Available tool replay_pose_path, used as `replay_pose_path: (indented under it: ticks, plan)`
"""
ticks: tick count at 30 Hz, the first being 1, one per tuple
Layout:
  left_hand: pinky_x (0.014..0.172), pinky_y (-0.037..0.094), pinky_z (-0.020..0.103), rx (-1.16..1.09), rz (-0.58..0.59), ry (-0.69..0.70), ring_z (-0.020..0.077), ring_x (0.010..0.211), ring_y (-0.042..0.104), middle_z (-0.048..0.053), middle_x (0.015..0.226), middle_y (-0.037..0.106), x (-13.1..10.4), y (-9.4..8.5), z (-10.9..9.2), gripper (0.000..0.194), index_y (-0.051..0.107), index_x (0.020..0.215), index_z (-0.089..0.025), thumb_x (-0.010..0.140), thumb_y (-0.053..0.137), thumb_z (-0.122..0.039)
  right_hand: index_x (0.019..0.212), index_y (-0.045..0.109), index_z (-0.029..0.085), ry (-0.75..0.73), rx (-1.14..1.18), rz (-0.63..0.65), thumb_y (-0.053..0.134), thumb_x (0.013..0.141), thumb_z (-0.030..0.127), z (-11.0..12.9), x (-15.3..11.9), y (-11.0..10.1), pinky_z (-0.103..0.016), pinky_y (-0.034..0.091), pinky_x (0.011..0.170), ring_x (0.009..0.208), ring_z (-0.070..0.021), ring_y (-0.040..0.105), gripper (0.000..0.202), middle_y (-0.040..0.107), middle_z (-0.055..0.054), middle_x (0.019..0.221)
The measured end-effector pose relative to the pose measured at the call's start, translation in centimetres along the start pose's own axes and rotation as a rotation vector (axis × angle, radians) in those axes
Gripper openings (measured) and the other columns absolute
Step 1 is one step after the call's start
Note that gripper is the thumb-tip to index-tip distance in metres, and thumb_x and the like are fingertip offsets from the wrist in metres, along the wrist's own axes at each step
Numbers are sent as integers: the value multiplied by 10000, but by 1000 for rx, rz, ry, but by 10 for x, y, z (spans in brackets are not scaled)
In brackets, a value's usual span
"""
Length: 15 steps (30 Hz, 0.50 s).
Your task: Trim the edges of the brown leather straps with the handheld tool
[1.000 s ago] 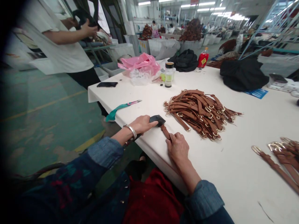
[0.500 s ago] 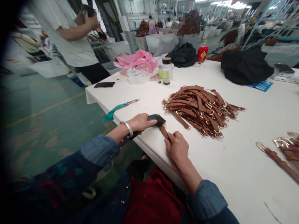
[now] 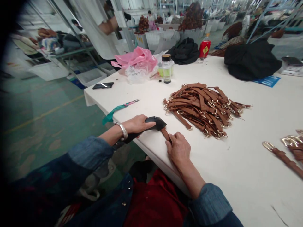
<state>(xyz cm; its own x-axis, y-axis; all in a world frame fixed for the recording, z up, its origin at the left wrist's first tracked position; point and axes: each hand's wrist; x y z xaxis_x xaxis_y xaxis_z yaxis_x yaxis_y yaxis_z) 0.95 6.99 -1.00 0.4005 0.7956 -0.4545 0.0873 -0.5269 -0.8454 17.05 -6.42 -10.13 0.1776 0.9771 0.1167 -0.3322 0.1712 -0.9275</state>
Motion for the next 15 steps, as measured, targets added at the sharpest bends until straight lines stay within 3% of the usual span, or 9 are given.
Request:
replay_pose_path:
  ticks: [4, 8, 11, 15]
  plan:
    - [471, 385, 254, 9, -41, -8, 170, 508, 607, 119, 750, 688, 5, 1, -7, 630, 616, 908, -98, 756, 384, -664, 1055, 611, 290, -3, -4, -10, 512, 861, 383, -1, -1, 1, -271, 323, 611, 865, -161, 517, 237, 556, -14, 914]
    - [553, 398, 265, 56, -81, 17, 212, 677, 634, 145, 810, 693, -15, 5, 5, 604, 633, 879, -105, 766, 389, -646, 1039, 615, 286, -16, -2, -9, 520, 854, 379, -1, -1, 2, -272, 328, 617, 870, -164, 515, 228, 557, -17, 922]
    - [534, 394, 267, 58, -54, 8, 203, 617, 623, 116, 702, 683, -26, 8, 12, 609, 639, 862, -109, 786, 358, -645, 1018, 618, 282, -16, -2, -5, 524, 849, 372, -1, 0, 2, -275, 326, 618, 869, -165, 514, 214, 557, -17, 921]
    - [531, 390, 265, 51, -81, -7, 201, 618, 627, 121, 710, 681, -12, 8, 2, 618, 638, 884, -102, 769, 386, -654, 1004, 620, 282, 2, -4, -6, 514, 855, 378, 0, 0, 2, -277, 322, 613, 863, -161, 516, 206, 557, -15, 916]
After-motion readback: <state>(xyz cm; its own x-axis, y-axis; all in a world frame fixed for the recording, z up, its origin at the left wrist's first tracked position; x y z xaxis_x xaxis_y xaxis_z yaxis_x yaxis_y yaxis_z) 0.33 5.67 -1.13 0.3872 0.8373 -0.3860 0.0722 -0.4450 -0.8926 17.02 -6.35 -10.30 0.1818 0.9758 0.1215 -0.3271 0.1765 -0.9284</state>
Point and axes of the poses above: each hand's wrist, its own x-axis towards the middle knuckle, its own y-axis out of the palm, z = x × y
